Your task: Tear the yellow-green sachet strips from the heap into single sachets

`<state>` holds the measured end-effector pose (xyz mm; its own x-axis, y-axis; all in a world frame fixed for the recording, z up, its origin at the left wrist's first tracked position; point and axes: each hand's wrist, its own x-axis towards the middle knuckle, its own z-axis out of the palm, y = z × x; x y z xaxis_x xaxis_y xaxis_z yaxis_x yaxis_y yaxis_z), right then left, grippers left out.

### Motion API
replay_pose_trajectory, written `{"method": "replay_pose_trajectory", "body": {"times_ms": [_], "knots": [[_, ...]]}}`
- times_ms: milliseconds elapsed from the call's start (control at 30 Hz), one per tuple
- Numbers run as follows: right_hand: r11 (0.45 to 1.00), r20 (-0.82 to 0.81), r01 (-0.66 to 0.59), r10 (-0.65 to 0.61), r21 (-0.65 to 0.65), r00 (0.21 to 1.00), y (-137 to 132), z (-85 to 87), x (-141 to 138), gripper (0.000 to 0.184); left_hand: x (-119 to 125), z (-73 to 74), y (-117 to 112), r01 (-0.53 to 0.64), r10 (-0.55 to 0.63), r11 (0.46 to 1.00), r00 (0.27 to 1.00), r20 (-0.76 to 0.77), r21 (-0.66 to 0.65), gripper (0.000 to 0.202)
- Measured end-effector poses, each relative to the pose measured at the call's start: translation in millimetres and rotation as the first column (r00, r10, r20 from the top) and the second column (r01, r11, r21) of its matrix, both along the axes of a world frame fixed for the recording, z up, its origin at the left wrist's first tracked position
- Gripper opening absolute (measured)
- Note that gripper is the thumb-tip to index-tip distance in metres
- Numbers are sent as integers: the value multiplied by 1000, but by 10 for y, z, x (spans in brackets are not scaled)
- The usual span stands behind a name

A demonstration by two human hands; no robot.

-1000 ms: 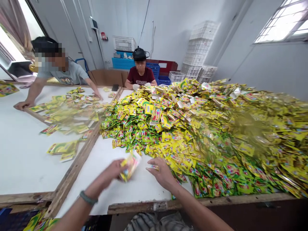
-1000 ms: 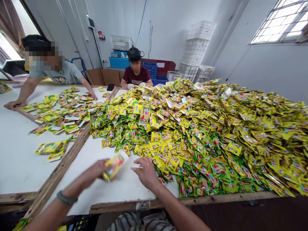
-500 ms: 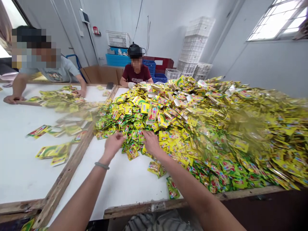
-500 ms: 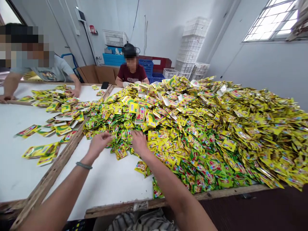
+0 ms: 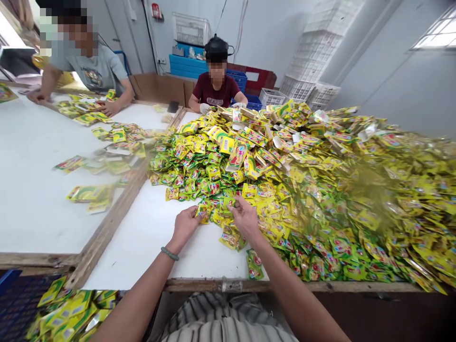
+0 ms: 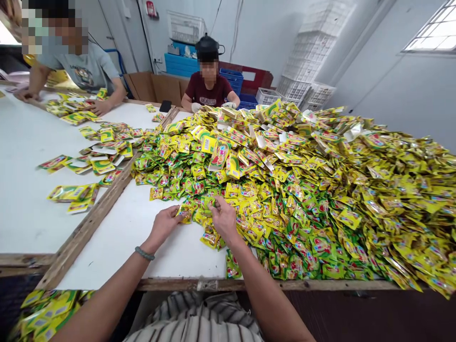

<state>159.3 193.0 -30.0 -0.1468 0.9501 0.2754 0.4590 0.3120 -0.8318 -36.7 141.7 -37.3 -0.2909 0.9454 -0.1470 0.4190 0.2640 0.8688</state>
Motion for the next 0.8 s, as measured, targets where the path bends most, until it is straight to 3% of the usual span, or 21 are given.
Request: {"method": "replay_pose_trajectory", "body": {"times_ms": [100, 233, 300, 400, 467, 533, 600, 667, 800], "knots": [[989, -109, -23, 7, -143, 994, -49, -19, 88, 27, 72, 25, -163, -33, 35, 999, 959, 281, -11, 38], [994, -161, 13, -30, -109, 987, -129, 78, 205, 21, 145, 79, -324, -121, 123, 991, 740, 661, -50, 48], [985, -282, -24, -26, -172, 959, -209, 161, 206, 22, 201, 109, -362, -133, 120, 991, 704, 700, -36, 49], [918, -468, -180, -6, -353, 884, -371, 250, 107, 29, 336, 165, -400, -121, 68, 993, 672, 737, 18, 50], [880, -507, -230, -15, -416, 862, -473, 251, 12, 31, 437, 210, -435, -95, 13, 993, 640, 768, 63, 46], [889, -476, -203, -19, -410, 879, -543, 212, -57, 29, 516, 254, -477, -68, -36, 993, 600, 799, 95, 37], [924, -396, -149, -3, -352, 918, -579, 161, -76, 24, 560, 283, -510, -55, -46, 994, 600, 799, 98, 30], [947, -316, -125, 27, -295, 949, -591, 127, -54, 20, 573, 290, -520, -81, -12, 993, 659, 752, 87, 31], [910, -391, -227, 80, -346, 917, -592, 154, -3, 21, 571, 260, -477, -114, 13, 988, 738, 675, 106, 37]]}}
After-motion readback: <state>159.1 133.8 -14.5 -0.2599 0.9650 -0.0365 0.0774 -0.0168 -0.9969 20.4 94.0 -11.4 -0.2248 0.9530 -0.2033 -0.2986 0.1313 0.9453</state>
